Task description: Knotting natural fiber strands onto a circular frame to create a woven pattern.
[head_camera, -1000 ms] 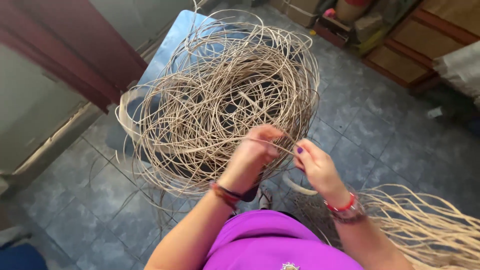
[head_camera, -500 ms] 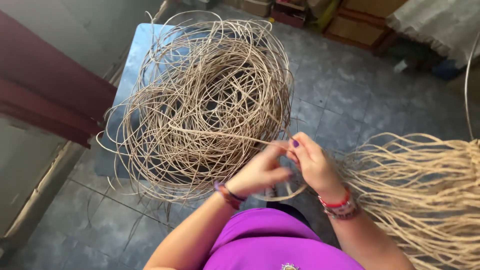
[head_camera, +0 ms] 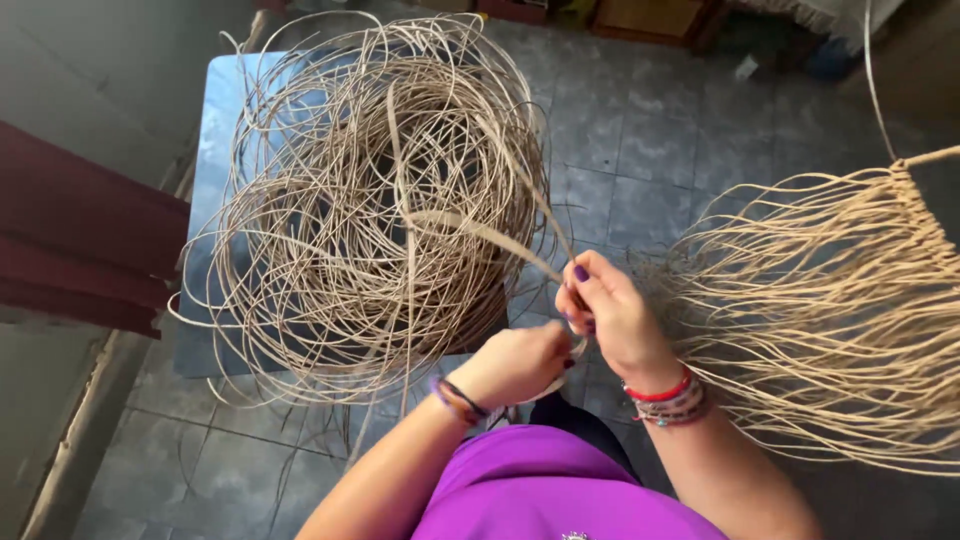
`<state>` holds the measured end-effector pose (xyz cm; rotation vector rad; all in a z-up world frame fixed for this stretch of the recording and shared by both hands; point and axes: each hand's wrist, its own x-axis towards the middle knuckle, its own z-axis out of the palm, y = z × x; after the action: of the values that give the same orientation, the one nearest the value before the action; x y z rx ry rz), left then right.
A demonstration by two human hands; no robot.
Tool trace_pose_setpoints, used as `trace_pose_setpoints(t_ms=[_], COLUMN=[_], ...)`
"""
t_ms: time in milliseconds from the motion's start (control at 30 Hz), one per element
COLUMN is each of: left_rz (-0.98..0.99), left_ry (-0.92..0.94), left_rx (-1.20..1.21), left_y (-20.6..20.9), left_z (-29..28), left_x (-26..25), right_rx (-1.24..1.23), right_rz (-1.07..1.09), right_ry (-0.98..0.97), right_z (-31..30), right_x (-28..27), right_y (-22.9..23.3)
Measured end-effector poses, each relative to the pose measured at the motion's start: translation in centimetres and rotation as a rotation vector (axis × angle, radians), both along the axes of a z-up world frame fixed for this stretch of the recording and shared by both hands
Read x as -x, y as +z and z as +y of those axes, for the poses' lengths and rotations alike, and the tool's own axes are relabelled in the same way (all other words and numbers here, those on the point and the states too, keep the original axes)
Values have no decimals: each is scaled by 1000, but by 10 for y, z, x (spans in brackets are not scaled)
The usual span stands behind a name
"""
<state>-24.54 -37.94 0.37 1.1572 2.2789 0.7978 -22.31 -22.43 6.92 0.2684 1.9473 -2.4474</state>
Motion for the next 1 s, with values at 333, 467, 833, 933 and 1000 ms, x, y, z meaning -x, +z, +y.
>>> trace_pose_setpoints(t_ms=[333, 467, 833, 933, 1000], left_rz=[-834, -893, -1050, -962, -1018], left_ry=[780, 386, 391, 210, 212], left_rx=[-1483, -1048, -1035, -940, -918], left_y=[54, 37, 70, 72, 80], left_z=[-49, 6, 41, 71, 83], left_x=[59, -3, -8, -38, -46], right_rx=[-174, -352, -351, -548, -576], right_rz=[-156, -48, -244, -42, -60], right_ry=[-107, -107, -442, -399, -369], right_z=[26, 0, 39, 34, 46], right_x=[-63, -57, -169, -178, -201], right_y=[-24, 4, -15, 16, 12])
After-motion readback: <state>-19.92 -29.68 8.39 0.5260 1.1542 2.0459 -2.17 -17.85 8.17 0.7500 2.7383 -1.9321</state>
